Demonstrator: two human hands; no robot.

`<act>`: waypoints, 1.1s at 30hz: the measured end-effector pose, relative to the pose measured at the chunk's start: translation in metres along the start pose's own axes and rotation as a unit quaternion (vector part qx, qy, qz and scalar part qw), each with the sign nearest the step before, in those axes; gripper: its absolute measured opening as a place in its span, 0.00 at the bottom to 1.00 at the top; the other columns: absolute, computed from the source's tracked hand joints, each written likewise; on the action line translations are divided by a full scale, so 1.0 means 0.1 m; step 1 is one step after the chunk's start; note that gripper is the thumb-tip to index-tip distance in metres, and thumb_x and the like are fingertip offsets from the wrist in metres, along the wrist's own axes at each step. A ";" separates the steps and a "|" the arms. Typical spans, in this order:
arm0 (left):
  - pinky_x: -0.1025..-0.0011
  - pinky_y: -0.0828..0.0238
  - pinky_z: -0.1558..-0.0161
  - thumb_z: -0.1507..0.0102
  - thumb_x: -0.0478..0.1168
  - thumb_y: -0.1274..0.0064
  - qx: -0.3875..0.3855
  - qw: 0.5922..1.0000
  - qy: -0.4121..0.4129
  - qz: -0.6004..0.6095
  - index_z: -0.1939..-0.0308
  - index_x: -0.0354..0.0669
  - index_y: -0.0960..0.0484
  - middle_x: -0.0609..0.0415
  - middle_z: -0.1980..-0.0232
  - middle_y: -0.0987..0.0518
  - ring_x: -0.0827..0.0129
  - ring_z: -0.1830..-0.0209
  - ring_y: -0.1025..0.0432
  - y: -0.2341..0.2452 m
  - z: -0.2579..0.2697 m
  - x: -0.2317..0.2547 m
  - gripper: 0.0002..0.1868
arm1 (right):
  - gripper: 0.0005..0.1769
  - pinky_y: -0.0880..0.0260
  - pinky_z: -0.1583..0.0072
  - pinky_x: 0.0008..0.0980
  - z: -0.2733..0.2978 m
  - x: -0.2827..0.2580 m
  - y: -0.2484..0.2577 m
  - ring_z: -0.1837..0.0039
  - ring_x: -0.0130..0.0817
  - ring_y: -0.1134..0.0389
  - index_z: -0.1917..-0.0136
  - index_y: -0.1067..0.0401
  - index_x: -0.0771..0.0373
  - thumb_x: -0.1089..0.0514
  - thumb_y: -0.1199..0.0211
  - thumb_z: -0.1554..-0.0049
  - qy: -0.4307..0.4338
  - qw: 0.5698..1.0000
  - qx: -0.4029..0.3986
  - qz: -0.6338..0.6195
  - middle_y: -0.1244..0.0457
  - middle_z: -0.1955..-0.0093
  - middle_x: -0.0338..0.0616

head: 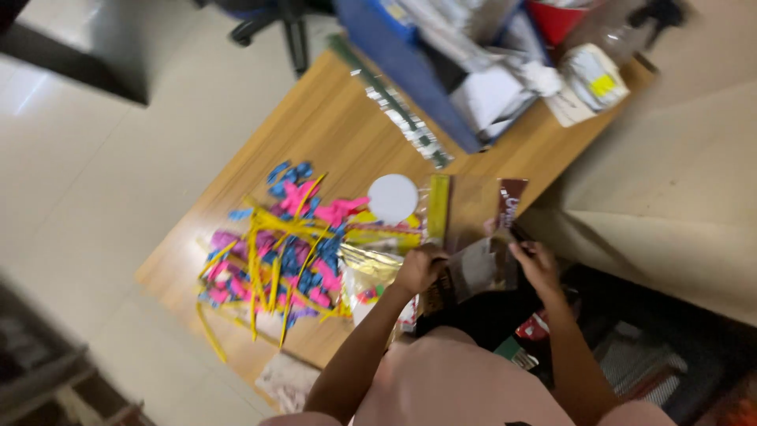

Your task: The person organizes various craft items on a table by gathering yellow balloon sticks into a bundle, placing them in a small clear plastic bag, and then gathering pink and blue balloon pieces into a separate bag.

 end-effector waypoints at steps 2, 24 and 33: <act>0.62 0.25 0.52 0.40 0.33 0.42 0.028 0.998 0.009 0.053 0.57 0.40 0.15 0.44 0.56 0.16 0.53 0.56 0.21 0.16 0.14 0.02 0.07 | 0.23 0.34 0.45 0.35 0.13 -0.65 0.12 0.48 0.34 0.33 0.49 0.24 0.67 0.44 0.30 0.43 0.044 0.999 -0.013 0.014 0.32 0.53 0.43; 0.79 0.30 0.64 0.44 0.35 0.31 0.310 0.848 0.137 0.407 0.41 0.37 0.24 0.55 0.60 0.18 0.78 0.64 0.26 2.00 3.50 -0.14 0.29 | 0.29 0.39 0.30 0.47 2.22 -3.72 -2.63 0.30 0.52 0.37 0.32 0.31 0.63 0.44 0.33 0.38 0.482 0.833 -0.191 0.194 0.35 0.34 0.57; 0.72 0.35 0.73 0.49 0.41 0.25 0.442 0.847 0.253 0.154 0.48 0.37 0.23 0.55 0.72 0.20 0.76 0.75 0.32 2.27 4.32 0.37 0.30 | 0.30 0.28 0.43 0.44 4.09 -4.22 -2.86 0.45 0.49 0.28 0.35 0.31 0.61 0.59 0.31 0.51 0.471 0.819 -0.281 0.168 0.31 0.46 0.50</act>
Point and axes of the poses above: each hand's wrist, its own z-axis away from the middle knuckle, its own y-axis out of the back of the hand, x = y × z, the point moved 9 cm from there along -z, towards the middle knuckle
